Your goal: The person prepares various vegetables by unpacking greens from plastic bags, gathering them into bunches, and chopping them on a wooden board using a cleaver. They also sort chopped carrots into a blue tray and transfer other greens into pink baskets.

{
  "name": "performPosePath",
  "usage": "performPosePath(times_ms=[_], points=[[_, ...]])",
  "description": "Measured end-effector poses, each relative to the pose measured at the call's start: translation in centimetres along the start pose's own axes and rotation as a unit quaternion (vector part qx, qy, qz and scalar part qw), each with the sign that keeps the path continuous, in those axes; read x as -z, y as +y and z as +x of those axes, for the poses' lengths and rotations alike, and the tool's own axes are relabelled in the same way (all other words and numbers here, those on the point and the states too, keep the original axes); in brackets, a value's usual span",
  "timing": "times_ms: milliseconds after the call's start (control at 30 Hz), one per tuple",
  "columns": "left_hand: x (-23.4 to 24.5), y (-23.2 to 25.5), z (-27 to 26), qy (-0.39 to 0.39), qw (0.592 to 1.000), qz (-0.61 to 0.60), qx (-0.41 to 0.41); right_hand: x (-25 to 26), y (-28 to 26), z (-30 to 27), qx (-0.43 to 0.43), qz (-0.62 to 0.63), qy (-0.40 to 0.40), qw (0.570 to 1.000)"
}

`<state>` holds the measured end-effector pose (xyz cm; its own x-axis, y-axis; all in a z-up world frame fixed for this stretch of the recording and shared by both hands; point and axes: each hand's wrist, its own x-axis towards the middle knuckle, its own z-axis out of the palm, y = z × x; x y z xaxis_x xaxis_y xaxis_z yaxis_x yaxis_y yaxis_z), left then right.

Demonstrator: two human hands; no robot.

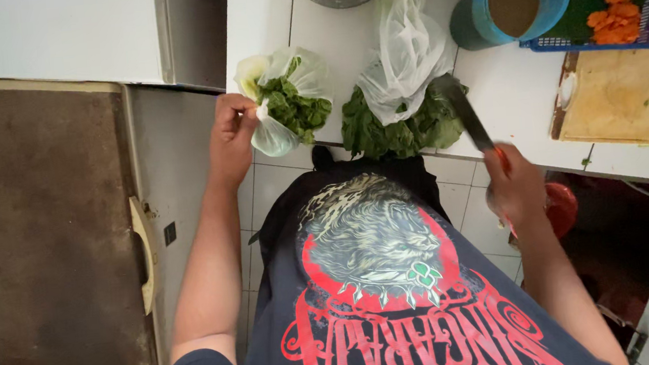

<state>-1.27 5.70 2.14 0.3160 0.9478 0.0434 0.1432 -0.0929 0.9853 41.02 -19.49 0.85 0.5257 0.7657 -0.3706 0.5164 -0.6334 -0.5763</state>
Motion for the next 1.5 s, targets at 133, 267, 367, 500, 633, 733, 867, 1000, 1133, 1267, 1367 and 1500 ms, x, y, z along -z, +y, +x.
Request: performPosePath(times_ms=[133, 267, 367, 500, 633, 733, 867, 1000, 1133, 1267, 1367, 1500], points=[[-0.3, -0.6, -0.8, -0.042, 0.999, -0.031, 0.007, -4.2, 8.9, -0.8, 0.008, -0.140, 0.090, 0.986], [-1.2, -0.5, -1.7, -0.069, 0.996, -0.059, 0.015, -10.2, 14.0, 0.5, 0.004, -0.097, 0.150, 0.984], [-2.0, 0.0, -2.5, -0.074, 0.996, -0.045, 0.032, -12.7, 14.3, 2.9, 0.034, -0.090, 0.165, 0.982], [-3.1, 0.5, -3.2, -0.077, 0.996, -0.025, 0.035, -11.5, 8.0, 5.1, 0.088, -0.101, 0.231, 0.964], [-4.2, 0.9, -3.9, -0.069, 0.996, 0.060, 0.010, -9.6, -5.3, 6.5, 0.115, 0.203, 0.046, 0.971], [-5.2, 1.2, -4.2, -0.084, 0.994, 0.076, 0.011, -9.9, -14.9, 6.2, 0.460, 0.111, 0.034, 0.880], [-6.5, 1.5, -5.1, -0.114, 0.989, 0.094, -0.009, -12.2, -21.1, 6.6, 0.557, 0.000, -0.039, 0.830], [-7.2, 1.8, -5.8, -0.128, 0.987, 0.095, 0.003, -14.1, -21.0, 5.3, 0.485, -0.122, -0.038, 0.865], [-6.6, 2.0, -5.4, -0.152, 0.983, 0.095, 0.036, -13.8, -21.6, 5.1, 0.380, -0.204, -0.031, 0.902], [-6.3, 2.4, -4.0, -0.216, 0.974, 0.067, -0.027, -14.1, -23.0, 5.6, 0.372, -0.211, -0.080, 0.901], [-5.8, 2.4, -3.0, -0.263, 0.961, 0.084, 0.001, -15.3, -23.7, 6.4, 0.393, -0.204, -0.062, 0.894], [-3.9, 0.7, -3.3, -0.276, 0.954, 0.107, 0.043, -17.3, -24.7, 7.7, 0.483, -0.150, -0.016, 0.863]])
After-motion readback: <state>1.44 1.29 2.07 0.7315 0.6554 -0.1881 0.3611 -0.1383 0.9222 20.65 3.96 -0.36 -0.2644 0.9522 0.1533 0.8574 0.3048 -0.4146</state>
